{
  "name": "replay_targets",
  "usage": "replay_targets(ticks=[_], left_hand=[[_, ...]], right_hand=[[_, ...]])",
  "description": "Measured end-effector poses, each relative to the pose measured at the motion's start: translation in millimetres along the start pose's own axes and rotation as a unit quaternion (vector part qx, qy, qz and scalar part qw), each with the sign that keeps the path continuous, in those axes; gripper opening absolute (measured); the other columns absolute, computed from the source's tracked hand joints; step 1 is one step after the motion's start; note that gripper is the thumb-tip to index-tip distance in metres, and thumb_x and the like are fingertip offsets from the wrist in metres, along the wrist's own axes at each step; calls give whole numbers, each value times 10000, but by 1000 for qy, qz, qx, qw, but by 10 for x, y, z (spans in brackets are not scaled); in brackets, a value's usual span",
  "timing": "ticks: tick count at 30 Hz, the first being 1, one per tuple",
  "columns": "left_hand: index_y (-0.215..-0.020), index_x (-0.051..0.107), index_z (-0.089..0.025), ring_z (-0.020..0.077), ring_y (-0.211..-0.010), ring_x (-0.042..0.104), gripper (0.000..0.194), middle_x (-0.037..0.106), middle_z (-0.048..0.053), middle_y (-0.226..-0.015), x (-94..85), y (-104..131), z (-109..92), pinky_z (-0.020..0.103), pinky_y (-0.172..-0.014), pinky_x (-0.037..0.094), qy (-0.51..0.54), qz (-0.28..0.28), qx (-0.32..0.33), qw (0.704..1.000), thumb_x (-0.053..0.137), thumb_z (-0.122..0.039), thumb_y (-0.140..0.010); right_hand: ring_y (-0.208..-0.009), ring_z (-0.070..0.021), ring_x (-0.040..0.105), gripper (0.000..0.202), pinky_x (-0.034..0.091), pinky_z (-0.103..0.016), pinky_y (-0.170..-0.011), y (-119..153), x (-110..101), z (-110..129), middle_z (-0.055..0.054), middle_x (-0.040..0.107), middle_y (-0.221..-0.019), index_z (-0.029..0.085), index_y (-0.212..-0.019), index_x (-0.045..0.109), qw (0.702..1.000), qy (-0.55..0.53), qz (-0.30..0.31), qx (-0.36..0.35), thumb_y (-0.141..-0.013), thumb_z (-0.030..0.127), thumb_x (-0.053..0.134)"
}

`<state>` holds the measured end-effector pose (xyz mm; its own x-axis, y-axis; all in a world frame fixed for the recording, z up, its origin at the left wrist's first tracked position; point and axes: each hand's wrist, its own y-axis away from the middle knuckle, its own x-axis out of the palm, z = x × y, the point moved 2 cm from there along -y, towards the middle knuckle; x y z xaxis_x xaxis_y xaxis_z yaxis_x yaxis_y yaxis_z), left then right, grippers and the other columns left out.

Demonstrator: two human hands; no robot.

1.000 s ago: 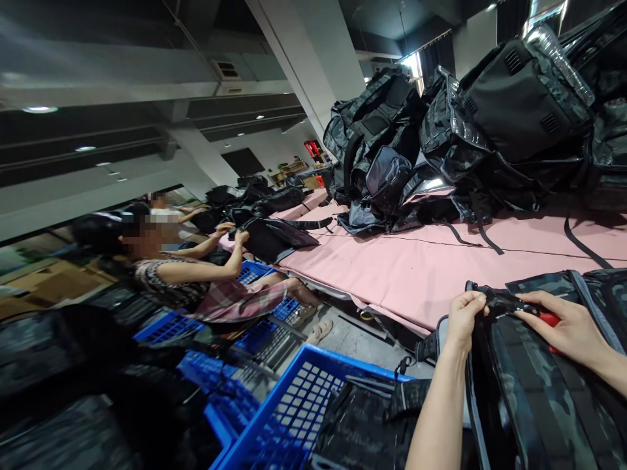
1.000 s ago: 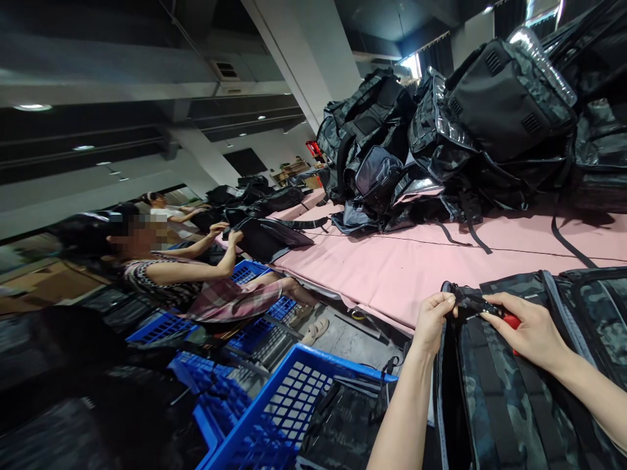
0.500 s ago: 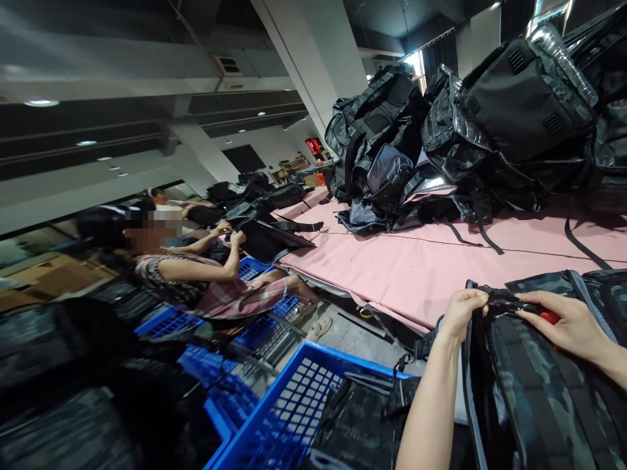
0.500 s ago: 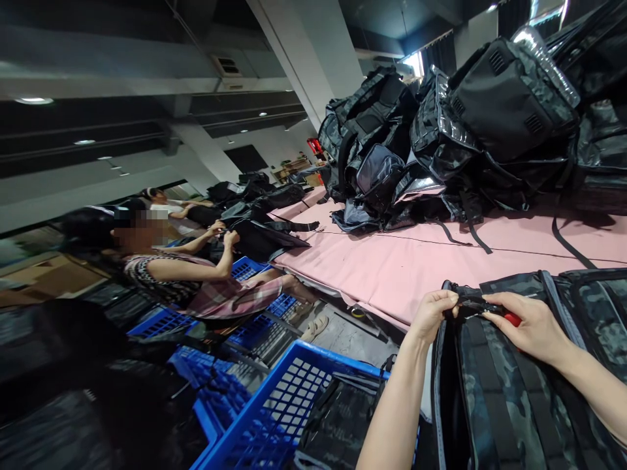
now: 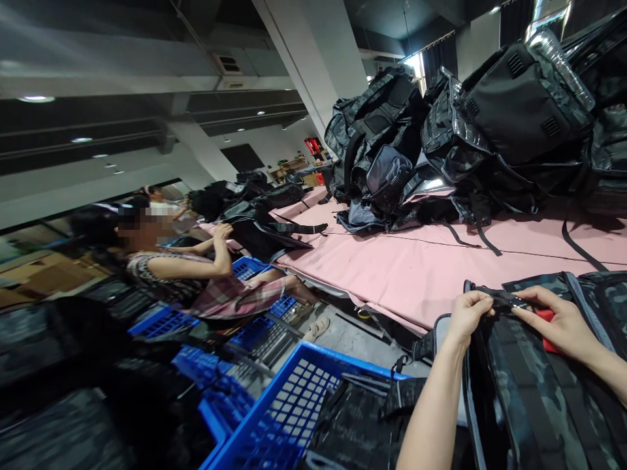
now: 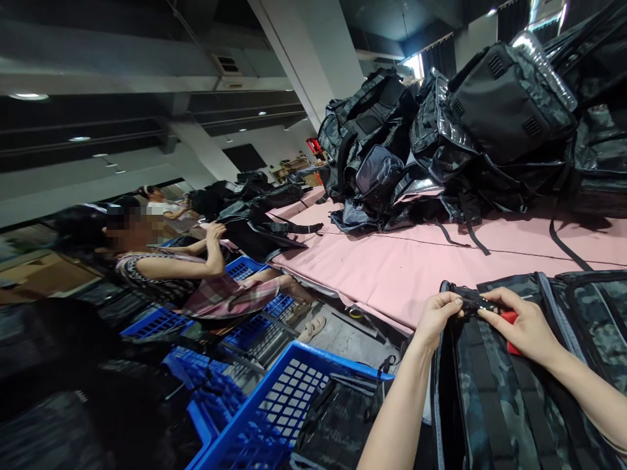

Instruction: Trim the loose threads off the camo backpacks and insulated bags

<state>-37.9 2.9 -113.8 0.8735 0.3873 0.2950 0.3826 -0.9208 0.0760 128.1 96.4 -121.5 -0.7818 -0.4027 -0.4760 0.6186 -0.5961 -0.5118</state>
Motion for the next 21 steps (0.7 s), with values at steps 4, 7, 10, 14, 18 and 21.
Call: replay_targets(ticks=[4, 7, 10, 14, 18, 21], left_hand=[[-627, 622, -153, 104, -587, 458, 298, 558, -14, -569, 17, 51, 13, 261, -680, 356, 23, -41, 25, 999, 752, -422, -637], [-618, 614, -156, 109, -589, 458, 316, 563, -10, -567, 7, 76, 2, 262, -687, 361, 36, -61, 36, 997, 756, -438, -635], [-615, 618, -152, 112, -594, 463, 305, 572, -4, -564, 0, 81, -4, 259, -683, 362, 48, -77, 40, 995, 755, -424, -629], [-596, 614, -149, 109, -596, 466, 311, 573, -3, -562, 12, 83, -6, 255, -686, 371, 56, -84, 43, 994, 759, -422, -627], [-621, 628, -144, 101, -580, 466, 325, 573, -10, -565, 35, 98, -2, 257, -679, 374, 55, -73, 36, 995, 784, -430, -617], [-635, 632, -143, 97, -579, 464, 323, 577, -13, -575, 45, 105, 6, 258, -678, 375, 54, -59, 36, 996, 788, -425, -625]], right_hand=[[-822, -178, 691, 325, 560, -241, -704, 31, -33, 15, 4, 721, -944, 247, -1006, 682, 997, 49, -54, -16, -931, 546, 577], [-761, -151, 694, 251, 557, -225, -683, 55, -43, 49, 27, 724, -939, 256, -1037, 674, 990, 100, -58, -81, -966, 468, 558], [-734, -139, 689, 224, 561, -219, -684, 69, -47, 77, 23, 721, -939, 243, -1066, 657, 981, 126, -65, -133, -974, 425, 565], [-767, -148, 695, 230, 575, -228, -728, 68, -37, 76, 10, 722, -962, 226, -1065, 658, 978, 127, -64, -156, -972, 418, 572], [-776, -171, 699, 275, 590, -262, -736, 50, -16, 63, -7, 725, -968, 219, -1044, 675, 985, 106, -47, -128, -960, 461, 574], [-762, -177, 698, 291, 594, -275, -722, 40, -5, 69, -10, 726, -957, 224, -1038, 683, 989, 96, -38, -109, -956, 479, 569]])
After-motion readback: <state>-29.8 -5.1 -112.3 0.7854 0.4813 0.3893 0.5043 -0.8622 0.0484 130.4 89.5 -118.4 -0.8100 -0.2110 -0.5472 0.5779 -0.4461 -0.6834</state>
